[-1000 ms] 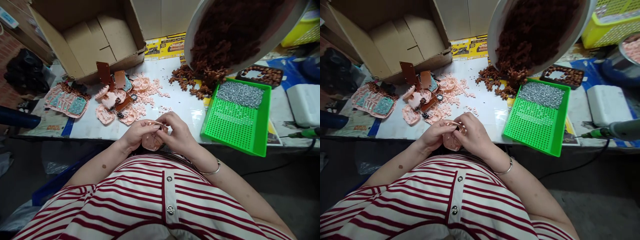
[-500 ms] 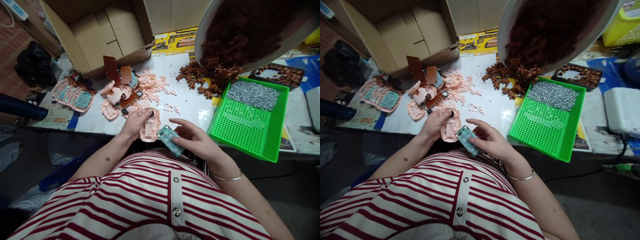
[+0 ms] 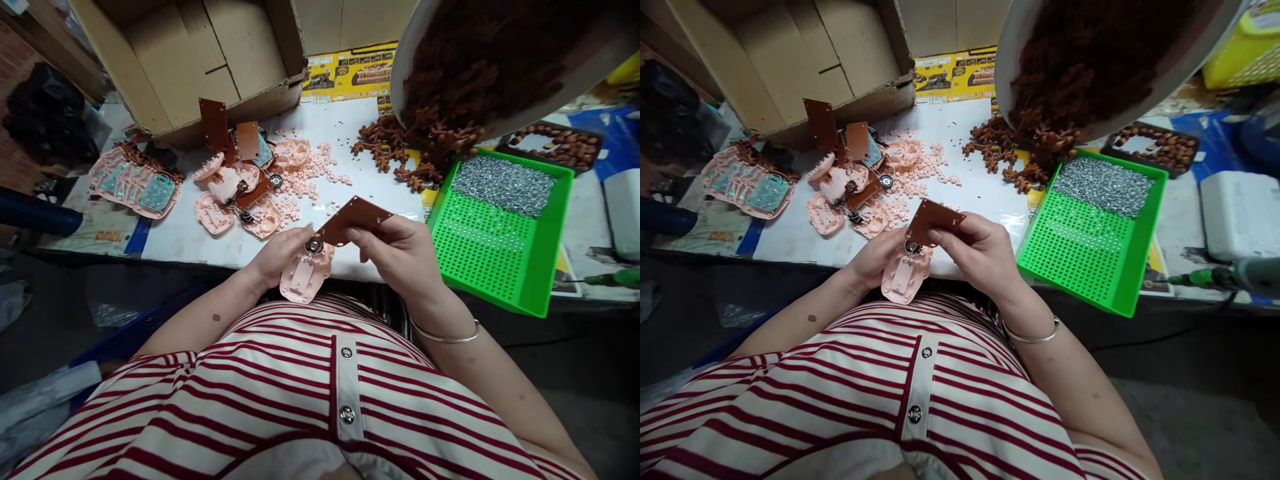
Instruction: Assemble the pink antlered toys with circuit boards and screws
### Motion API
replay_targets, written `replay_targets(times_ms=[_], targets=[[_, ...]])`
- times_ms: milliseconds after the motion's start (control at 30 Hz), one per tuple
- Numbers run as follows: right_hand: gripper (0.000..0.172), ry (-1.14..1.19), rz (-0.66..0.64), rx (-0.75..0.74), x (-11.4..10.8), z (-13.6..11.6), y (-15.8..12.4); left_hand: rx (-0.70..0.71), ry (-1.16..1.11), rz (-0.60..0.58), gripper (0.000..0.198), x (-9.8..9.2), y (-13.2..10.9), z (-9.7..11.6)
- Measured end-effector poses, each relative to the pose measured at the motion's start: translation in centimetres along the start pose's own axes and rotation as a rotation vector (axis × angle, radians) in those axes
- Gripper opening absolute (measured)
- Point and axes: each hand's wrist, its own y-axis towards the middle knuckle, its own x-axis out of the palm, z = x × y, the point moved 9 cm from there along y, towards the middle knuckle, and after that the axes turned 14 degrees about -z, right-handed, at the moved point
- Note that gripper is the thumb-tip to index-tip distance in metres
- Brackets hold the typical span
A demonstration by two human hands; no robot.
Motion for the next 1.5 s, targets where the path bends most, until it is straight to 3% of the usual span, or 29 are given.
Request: replay_targets(times_ms=[167, 367, 600, 800, 1000, 1267, 1500], targets=[[0.044, 0.074, 0.083, 0.088, 0.1, 1.5, 0.3, 0.041, 0.009, -0.153, 0.059, 0.9, -0.2, 0.2], [0.054, 0.067, 0.032, 0.110, 1.2, 1.2, 0.7, 0.029, 0.127, -0.073, 0.049, 1.2, -0.6, 0.4], [0.051, 0.003, 0.057, 0.074, 0.9, 1.2, 0.6, 0.015, 0.130, 0.028, 0.041, 0.6, -0.9, 0.4], [0.049, 0.048, 0.064, 0.111, 0.9, 2.0, 0.4, 0.014, 0.221, 0.040, 0.037, 0.4, -1.2, 0.5], [0.051, 0.108, 0.018, 0.153, 1.7, 2.8, 0.6, 0.020, 0.268, 0.010, 0.045, -0.1, -1.1, 0.2], [0.051, 0.021, 0.140, 0.195, -0.1, 4.4, -0.2, -0.012, 0.097, 0.017, 0.046, -0.1, -1.2, -0.4], [0.056, 0.020, 0.157, 0.217, -0.4, 4.6, -0.5, -0.028, 0.016, -0.034, 0.057, 0.0, -1.2, -0.3]])
